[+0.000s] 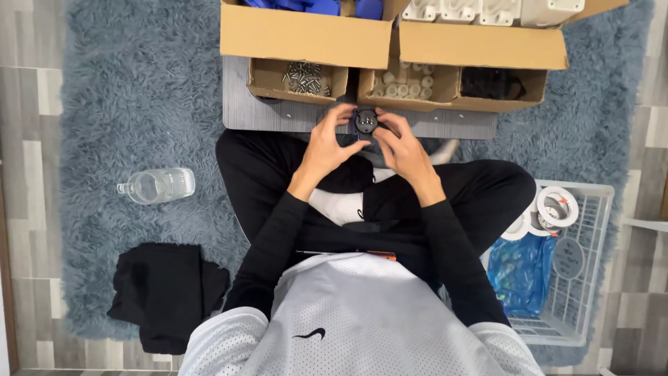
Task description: Assembling or adjusting electrical components using a screwdriver while sitting on the floor
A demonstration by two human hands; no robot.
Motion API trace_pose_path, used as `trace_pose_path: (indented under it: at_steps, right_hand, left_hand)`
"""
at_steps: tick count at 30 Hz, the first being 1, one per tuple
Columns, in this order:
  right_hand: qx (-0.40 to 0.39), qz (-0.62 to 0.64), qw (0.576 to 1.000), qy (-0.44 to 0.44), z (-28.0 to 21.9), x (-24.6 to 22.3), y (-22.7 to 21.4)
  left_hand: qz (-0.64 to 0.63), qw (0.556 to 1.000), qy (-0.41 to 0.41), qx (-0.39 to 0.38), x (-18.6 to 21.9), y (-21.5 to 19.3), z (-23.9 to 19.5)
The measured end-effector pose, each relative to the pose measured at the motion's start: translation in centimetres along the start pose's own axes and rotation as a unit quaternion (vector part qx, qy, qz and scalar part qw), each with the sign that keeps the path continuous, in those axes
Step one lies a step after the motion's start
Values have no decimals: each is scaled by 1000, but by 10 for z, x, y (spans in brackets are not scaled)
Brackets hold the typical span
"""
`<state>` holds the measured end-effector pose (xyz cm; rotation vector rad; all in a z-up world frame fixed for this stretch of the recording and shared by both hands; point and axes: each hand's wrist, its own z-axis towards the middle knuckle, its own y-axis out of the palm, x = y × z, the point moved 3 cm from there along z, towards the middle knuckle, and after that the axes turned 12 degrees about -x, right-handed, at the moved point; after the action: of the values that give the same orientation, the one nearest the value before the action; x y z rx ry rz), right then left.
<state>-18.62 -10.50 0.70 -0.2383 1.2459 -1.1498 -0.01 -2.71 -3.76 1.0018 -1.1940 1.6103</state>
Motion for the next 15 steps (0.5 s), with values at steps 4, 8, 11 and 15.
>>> trace_pose_path:
  at_steps: [4,8,11,15]
  right_hand:
    - [2,-3,1000,-8,4,-7,-4]
    - [6,-9,1000,-12,3,-6,-3]
    - [8,-24,999,-19,1,-4,-4]
    - [18,-41,999,-21,-2,-11,-17]
  left_hand:
    - [-14,1000,-6,-3,0,0,0]
    - [-8,1000,-11,-3,2,0,1]
    - [2,1000,-7,-1,4,0,0]
    - [21,999,37,12,18,-5,-2]
